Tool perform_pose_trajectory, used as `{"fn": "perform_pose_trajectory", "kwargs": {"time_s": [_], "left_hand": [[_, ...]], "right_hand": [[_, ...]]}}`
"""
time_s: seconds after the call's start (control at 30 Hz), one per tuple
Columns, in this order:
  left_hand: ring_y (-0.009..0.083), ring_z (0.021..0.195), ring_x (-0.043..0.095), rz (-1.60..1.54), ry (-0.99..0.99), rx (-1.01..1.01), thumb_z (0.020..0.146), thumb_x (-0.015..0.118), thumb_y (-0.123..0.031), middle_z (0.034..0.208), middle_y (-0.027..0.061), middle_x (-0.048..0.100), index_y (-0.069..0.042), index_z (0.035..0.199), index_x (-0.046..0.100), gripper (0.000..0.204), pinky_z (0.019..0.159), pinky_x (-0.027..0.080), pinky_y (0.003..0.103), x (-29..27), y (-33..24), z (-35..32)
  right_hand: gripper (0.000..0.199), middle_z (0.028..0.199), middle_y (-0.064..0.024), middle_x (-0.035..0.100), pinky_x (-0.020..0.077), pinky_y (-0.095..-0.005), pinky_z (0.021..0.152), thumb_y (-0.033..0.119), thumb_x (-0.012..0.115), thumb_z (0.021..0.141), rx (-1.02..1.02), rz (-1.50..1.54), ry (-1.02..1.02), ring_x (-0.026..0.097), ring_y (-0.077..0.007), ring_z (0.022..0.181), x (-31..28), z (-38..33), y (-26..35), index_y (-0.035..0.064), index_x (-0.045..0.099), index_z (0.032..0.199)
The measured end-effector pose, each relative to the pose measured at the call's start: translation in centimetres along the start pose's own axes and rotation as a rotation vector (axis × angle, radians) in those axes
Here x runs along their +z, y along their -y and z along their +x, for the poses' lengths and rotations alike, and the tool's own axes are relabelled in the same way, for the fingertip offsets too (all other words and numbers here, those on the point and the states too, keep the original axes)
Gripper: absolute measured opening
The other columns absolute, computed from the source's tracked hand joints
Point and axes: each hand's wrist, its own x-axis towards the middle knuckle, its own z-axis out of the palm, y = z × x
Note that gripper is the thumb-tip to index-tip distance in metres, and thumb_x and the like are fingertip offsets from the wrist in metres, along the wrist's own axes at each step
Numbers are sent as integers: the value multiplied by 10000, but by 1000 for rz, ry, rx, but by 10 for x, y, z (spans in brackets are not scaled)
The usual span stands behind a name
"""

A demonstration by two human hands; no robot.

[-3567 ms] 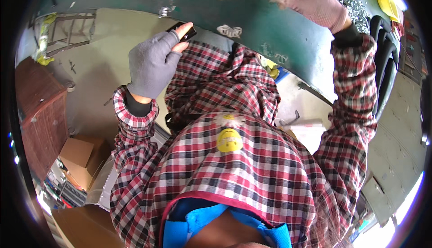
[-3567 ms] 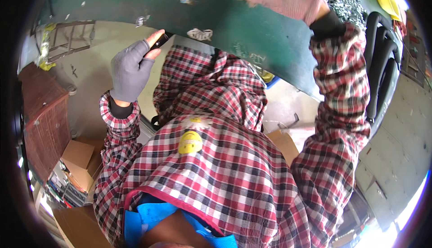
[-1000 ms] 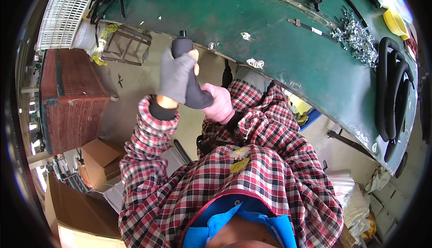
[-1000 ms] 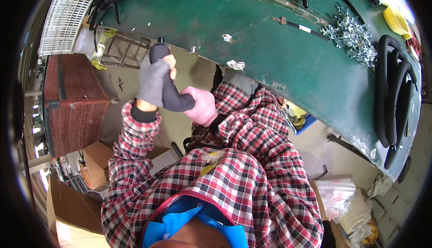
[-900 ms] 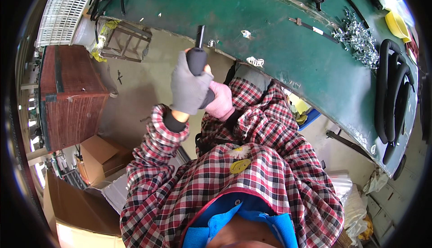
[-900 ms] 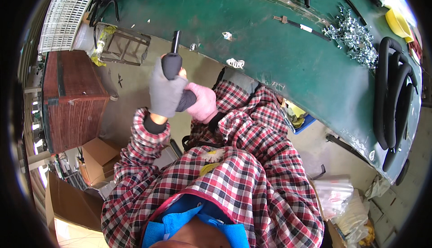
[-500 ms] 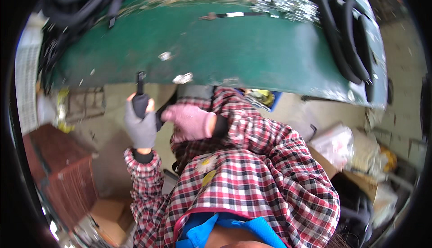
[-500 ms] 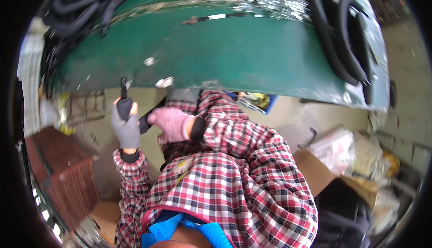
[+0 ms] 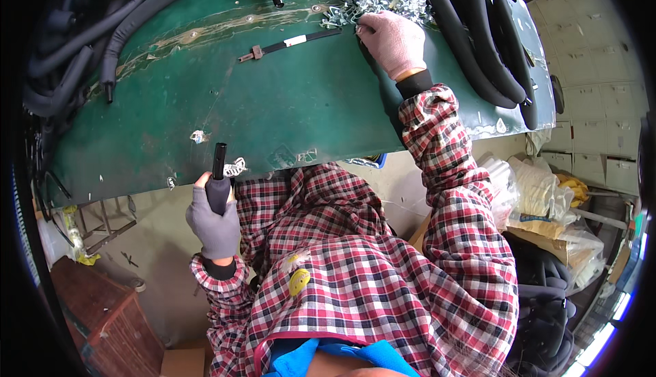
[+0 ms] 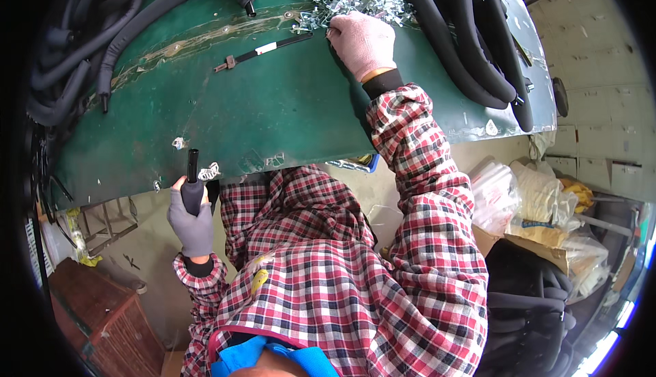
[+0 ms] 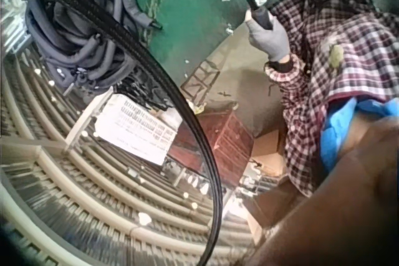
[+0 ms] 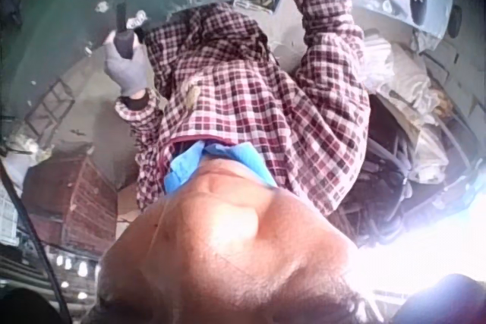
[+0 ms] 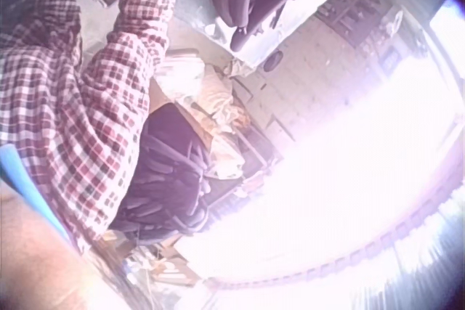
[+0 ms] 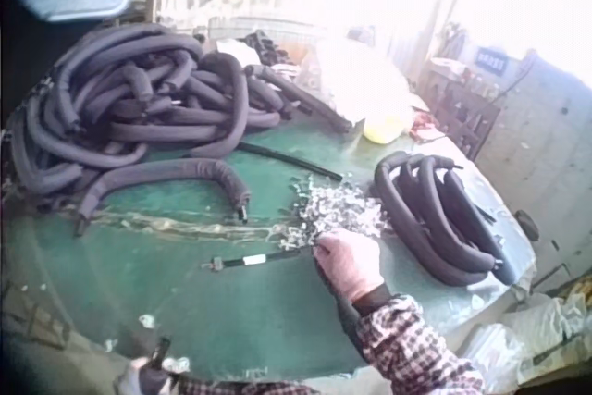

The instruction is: The person repeatedly picks up black rubber hoses and metal clips from a green workbench. They insert the clips into the ends of the hoses and use a hammer to secure them in place. The person works on multiple hoses one at a time, placing finished pieces aside.

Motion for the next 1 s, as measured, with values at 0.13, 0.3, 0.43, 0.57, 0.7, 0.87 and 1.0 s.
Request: {"fn": "perform_pose_trajectory", "kwargs": {"time_s": [0.13,0.3,0.43,0.57,0.7,0.87,1.0], "left_hand": [[316,650,661,-15,-76,11,774,739,10,748,158,651,-59,1184,619,433,628,500,395,-9,-7,-15],[159,734,629,-39,-69,-22,765,611,107,860,80,655,-39,1254,593,512,686,520,318,-15,-12,-15],[72,696,560,-242,-72,-84,787,562,138,865,23,636,-24,1232,590,475,601,475,240,-16,-13,-17],[61,740,546,-335,-20,-109,770,576,170,973,33,659,-19,1245,568,511,646,476,219,-18,-14,-25],[69,775,596,-451,-24,-131,840,590,121,1109,68,703,-8,1257,539,439,701,503,222,-21,-12,-35],[153,870,697,-473,-122,-269,800,700,34,949,83,717,-35,1260,574,483,804,549,294,-18,1,-35],[158,855,693,-432,-143,-242,818,725,-1,927,80,699,-37,1261,580,468,790,549,302,-12,4,-35]], "right_hand": [[174,832,-68,711,535,-349,709,299,722,835,100,297,18,683,-248,776,1,-14,-13,138,766,884],[179,945,-56,754,495,-236,703,185,699,924,349,906,192,639,-85,790,-26,-45,-1,13,733,961],[183,938,16,663,492,-222,731,133,696,959,42,1347,642,574,-71,820,-37,-92,73,4,680,1088],[130,913,-11,653,489,-240,766,94,638,991,-51,1501,1022,561,-88,821,-5,-116,160,-27,664,1031],[178,904,-3,635,471,-242,773,145,646,1000,-62,1477,991,540,-81,820,20,-136,206,-32,665,1010],[262,957,-13,662,501,-275,773,220,676,988,255,1920,949,582,-104,845,35,-163,225,-10,654,1111],[523,1097,-26,639,482,-279,917,392,687,975,385,1982,1028,588,-101,1008,42,-176,228,-7,595,1300]]}}
